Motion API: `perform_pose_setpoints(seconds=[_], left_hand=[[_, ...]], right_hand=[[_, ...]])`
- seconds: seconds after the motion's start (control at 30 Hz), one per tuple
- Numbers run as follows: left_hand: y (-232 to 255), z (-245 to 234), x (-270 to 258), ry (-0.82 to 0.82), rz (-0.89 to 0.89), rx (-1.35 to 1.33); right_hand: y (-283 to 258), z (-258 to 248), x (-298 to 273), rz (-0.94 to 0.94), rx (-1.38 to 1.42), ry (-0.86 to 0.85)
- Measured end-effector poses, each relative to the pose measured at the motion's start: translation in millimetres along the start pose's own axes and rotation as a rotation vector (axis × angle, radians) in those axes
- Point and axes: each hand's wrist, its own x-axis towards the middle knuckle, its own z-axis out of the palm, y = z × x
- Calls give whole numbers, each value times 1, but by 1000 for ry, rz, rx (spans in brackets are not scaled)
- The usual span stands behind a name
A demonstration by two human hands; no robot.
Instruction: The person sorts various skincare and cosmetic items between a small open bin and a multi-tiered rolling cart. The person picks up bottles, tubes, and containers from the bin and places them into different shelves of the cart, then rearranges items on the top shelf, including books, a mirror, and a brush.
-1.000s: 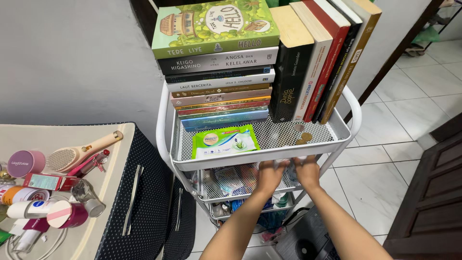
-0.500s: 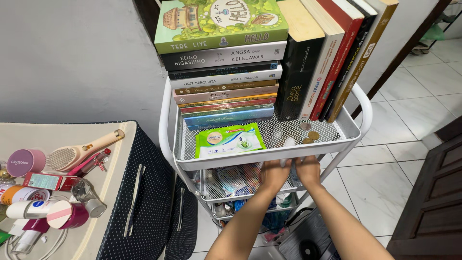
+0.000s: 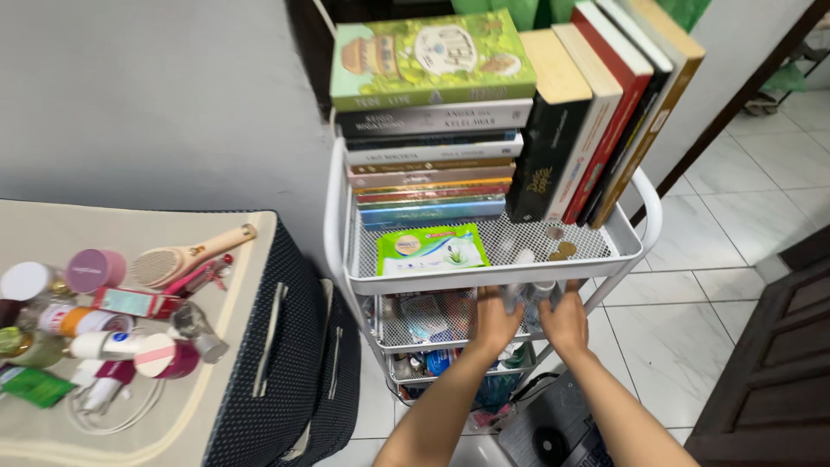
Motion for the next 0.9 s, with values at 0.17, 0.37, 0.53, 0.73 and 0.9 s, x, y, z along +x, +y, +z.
perform_pose_setpoints(seconds=[0.17,0.37,0.53,0.73,0.9], left_hand=[[23,-45,-64,105,38,57],[9,-154,-208,-63,-138,-219],[-15,-257,-326,188,-458,-93],[-7,-388,-391,567,-816,-16],[-8,-471,-390,713,-836,23]], right_hand=[[4,-13,-42,-202,65,113],[9,-5,-100,-333,29,80],[-44,33,-153,-274,40,-212],[-179,66,-240,-577,177,-469],[-291,103,-280,-748,281,-548]])
